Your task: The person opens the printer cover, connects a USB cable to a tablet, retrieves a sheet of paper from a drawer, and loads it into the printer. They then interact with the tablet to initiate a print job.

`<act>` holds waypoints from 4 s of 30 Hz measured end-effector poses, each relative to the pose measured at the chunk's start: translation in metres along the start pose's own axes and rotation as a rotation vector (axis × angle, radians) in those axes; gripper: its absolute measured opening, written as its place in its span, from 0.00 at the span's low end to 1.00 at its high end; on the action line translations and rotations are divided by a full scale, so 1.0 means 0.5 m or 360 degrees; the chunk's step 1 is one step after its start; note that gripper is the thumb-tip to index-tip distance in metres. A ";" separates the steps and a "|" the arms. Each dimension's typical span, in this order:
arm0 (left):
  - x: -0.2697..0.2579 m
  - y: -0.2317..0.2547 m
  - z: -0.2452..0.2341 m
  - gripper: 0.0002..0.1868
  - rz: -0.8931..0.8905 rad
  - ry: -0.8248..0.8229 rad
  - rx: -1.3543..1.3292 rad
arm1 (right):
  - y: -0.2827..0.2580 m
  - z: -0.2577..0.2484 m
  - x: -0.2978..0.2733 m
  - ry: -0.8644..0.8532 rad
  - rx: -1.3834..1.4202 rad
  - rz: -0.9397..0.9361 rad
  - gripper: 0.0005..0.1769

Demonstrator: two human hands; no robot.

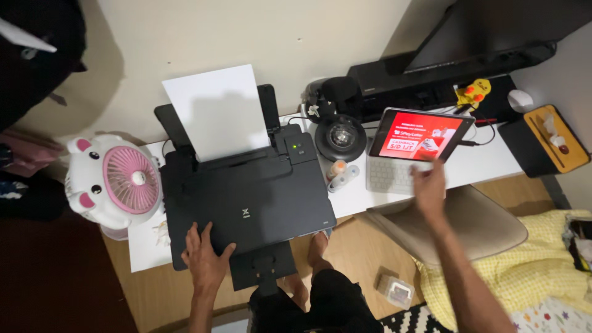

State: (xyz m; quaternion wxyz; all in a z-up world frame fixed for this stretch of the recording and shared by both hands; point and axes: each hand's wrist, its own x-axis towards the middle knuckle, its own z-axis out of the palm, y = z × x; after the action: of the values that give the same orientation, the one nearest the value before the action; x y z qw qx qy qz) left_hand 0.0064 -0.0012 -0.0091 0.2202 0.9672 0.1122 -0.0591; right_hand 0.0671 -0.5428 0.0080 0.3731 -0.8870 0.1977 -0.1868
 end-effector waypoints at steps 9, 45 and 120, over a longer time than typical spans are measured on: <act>0.004 -0.001 0.006 0.47 0.0025 0.0015 -0.0013 | 0.196 -0.037 0.171 0.0022 0.0124 0.0135 0.48; 0.012 -0.015 0.016 0.46 0.0027 0.0040 -0.0082 | -0.036 -0.026 -0.001 -0.0118 0.0157 -0.0164 0.35; -0.071 0.367 0.112 0.22 0.0957 -0.0440 -0.0376 | 0.018 0.103 0.023 -0.0775 -0.0403 0.0113 0.30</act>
State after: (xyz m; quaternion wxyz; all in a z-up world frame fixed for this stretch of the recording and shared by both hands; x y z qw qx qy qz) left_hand 0.0131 -0.1938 0.0223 0.3513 0.9076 -0.2025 -0.1085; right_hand 0.0996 -0.5240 -0.0301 0.3021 -0.9379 0.1550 0.0715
